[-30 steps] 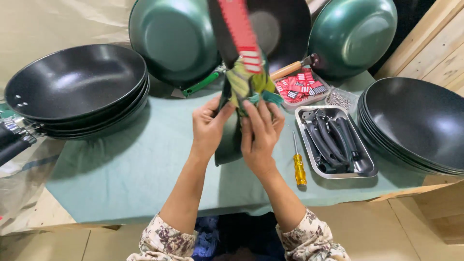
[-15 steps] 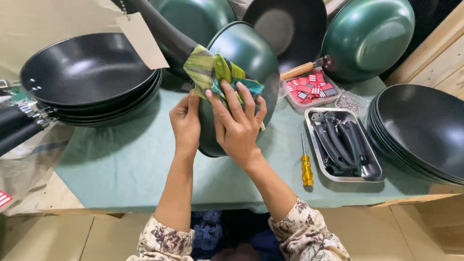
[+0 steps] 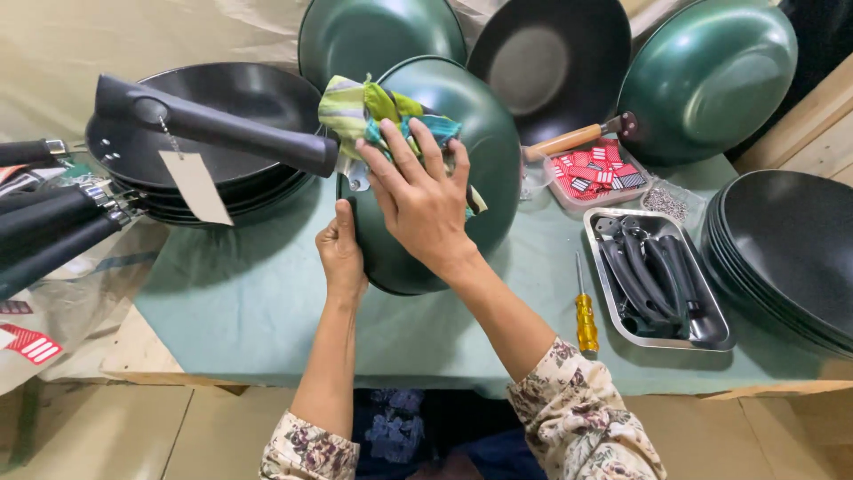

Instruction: Cleaning woks with a cloth and then attaching a handle to one using a screwdriver

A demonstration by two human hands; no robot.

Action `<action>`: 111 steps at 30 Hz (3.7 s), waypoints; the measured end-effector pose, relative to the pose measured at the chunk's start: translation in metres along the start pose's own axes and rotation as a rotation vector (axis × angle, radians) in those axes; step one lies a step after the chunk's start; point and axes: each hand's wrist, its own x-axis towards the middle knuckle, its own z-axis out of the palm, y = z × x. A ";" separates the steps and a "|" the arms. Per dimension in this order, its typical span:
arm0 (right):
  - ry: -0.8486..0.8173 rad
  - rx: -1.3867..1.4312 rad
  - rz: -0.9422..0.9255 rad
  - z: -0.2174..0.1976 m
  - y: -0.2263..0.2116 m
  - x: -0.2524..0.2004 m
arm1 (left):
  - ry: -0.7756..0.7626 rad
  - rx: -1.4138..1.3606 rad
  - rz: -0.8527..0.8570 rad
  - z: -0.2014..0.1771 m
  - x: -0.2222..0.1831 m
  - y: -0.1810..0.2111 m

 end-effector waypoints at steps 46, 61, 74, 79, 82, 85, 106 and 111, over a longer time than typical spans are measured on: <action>-0.246 -0.021 0.349 0.014 0.124 0.015 | 0.248 -0.399 -0.335 0.013 0.002 0.005; -0.225 0.285 0.752 0.036 0.153 -0.077 | 0.433 -0.449 -0.499 -0.013 -0.025 -0.025; -0.270 0.077 -0.063 0.030 0.035 -0.092 | 0.479 -0.472 -0.525 -0.008 -0.029 -0.023; -0.248 -0.107 0.076 0.073 0.103 -0.074 | 0.495 -0.495 -0.494 -0.028 -0.030 -0.045; -0.266 -0.157 0.212 0.081 0.099 -0.074 | 0.495 -0.505 -0.478 -0.026 -0.033 -0.036; -0.246 -0.149 0.115 0.066 0.060 -0.077 | 0.544 -0.475 -0.479 -0.020 -0.034 -0.024; -0.101 0.525 1.080 0.022 0.139 -0.143 | 0.524 -0.483 -0.475 -0.021 -0.035 -0.026; -0.180 0.086 0.454 0.015 0.100 -0.143 | 0.513 -0.490 -0.463 -0.022 -0.033 -0.026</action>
